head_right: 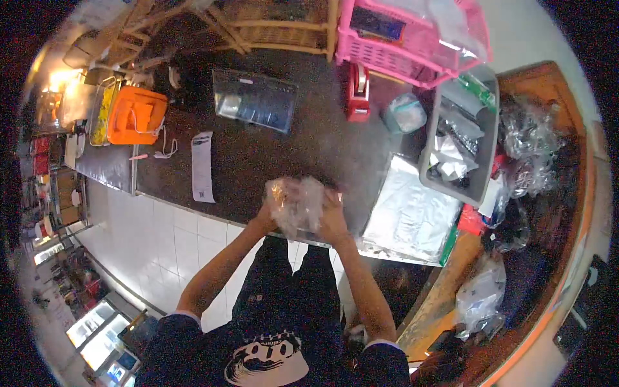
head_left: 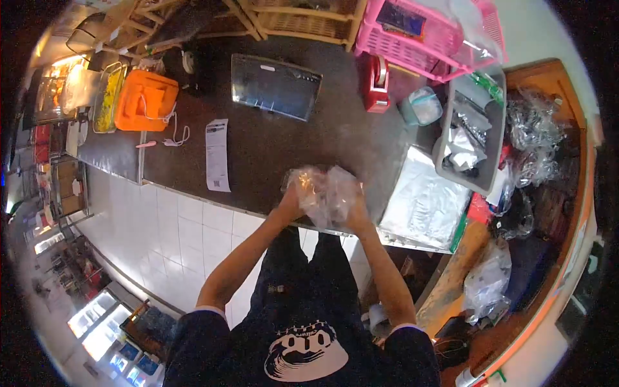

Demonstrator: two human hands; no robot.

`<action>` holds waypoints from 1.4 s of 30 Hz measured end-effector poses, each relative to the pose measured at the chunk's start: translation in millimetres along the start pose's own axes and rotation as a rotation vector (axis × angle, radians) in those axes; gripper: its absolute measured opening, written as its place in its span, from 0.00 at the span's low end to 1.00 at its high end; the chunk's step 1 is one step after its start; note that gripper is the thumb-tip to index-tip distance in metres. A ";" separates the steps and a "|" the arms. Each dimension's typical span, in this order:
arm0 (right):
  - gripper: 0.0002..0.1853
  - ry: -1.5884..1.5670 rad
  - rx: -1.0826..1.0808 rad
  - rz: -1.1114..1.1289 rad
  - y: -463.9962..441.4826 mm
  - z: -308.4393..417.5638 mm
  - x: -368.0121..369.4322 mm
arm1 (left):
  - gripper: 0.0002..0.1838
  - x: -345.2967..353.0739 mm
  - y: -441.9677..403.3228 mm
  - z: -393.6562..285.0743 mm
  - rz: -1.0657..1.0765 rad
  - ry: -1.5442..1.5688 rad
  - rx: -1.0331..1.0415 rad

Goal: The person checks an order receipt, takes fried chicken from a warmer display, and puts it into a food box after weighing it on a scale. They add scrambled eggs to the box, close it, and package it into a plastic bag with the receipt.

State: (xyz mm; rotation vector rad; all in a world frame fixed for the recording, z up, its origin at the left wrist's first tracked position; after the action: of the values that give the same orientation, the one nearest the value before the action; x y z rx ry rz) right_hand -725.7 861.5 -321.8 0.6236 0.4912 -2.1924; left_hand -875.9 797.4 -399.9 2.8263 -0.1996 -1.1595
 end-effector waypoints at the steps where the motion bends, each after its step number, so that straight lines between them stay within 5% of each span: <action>1: 0.28 0.025 -0.042 0.025 0.9 -6.9 11.7 | 0.31 -4.9 -3.4 -8.7 -0.163 -0.069 0.054; 3: 0.28 0.023 0.073 0.003 22.8 -55.8 50.5 | 0.28 -29.1 -5.3 -25.8 -0.204 0.126 -0.017; 7: 0.29 -0.183 0.119 -0.072 13.4 -33.6 23.2 | 0.34 -70.8 3.3 -40.3 -0.319 0.270 -0.259; 8: 0.31 -0.251 0.324 -0.010 17.5 -42.5 31.8 | 0.33 -71.5 3.9 -48.2 -0.309 0.263 -0.234; 10: 0.33 -0.320 0.511 0.075 25.4 -20.7 51.1 | 0.31 -30.0 13.6 -47.5 -0.259 0.293 -0.170; 12: 0.37 -0.061 0.343 -0.188 12.8 64.2 30.6 | 0.29 22.4 26.4 -34.9 -0.180 0.448 -0.160; 14: 0.40 0.143 0.312 0.130 -3.1 126.2 -2.0 | 0.27 67.8 35.7 -25.5 -0.098 0.649 -0.173; 16: 0.36 -0.311 0.224 0.397 15.0 133.3 -36.1 | 0.26 95.8 39.9 -20.3 -0.088 0.815 -0.215; 18: 0.31 -1.078 0.689 0.344 70.2 44.9 -79.6 | 0.22 97.9 50.2 -22.2 -0.206 0.998 -0.370; 20: 0.28 -0.791 0.896 -0.206 61.9 -8.8 -139.7 | 0.19 84.4 60.2 -33.1 -0.322 1.130 -0.498; 22: 0.30 -1.302 0.904 0.133 55.2 4.1 -79.2 | 0.18 60.4 61.3 -69.1 -0.268 1.160 -0.403; 23: 0.32 -1.169 0.864 -0.045 94.5 -45.6 -38.3 | 0.17 45.4 61.6 -89.6 -0.236 1.179 -0.339; 25: 0.33 -0.855 0.802 0.070 64.2 2.4 -11.3 | 0.16 9.0 64.0 -121.0 -0.239 1.208 -0.235; 29: 0.34 -0.703 0.626 0.172 4.0 50.4 7.0 | 0.15 -88.6 77.2 -138.4 -0.514 1.301 -0.149; 34: 0.36 -0.624 0.482 0.268 -49.0 93.1 39.2 | 0.12 -182.9 121.3 -130.4 -0.788 1.571 -0.425; 35: 0.36 -0.616 0.460 0.285 -53.6 99.7 42.0 | 0.12 -187.0 118.3 -136.8 -0.723 1.643 -0.142; 38: 0.38 -0.585 0.410 0.332 -66.7 121.5 52.6 | 0.13 -251.5 147.0 -193.0 -0.870 1.010 -0.024; 39: 0.38 -0.577 0.400 0.343 -68.5 127.7 54.4 | 0.13 -242.3 139.1 -202.6 -0.742 1.215 0.173; 42: 0.39 -0.564 0.371 0.357 -69.7 139.8 58.0 | 0.18 -235.6 119.5 -249.4 -0.547 0.086 0.361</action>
State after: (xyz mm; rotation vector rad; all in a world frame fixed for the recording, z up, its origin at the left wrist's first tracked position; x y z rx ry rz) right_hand -850.8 796.5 -233.0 0.2277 -0.3064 -2.0004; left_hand -877.3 720.9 -44.8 3.3676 0.4448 -1.1738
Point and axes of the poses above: each hand's wrist, its own y-axis away from the middle knuckle, its own x-axis out of the palm, z = x × y, the point moved 8 cm from there along -y, towards the middle knuckle, and after that the axes turned 7 degrees about -y, right-handed, at the moved point
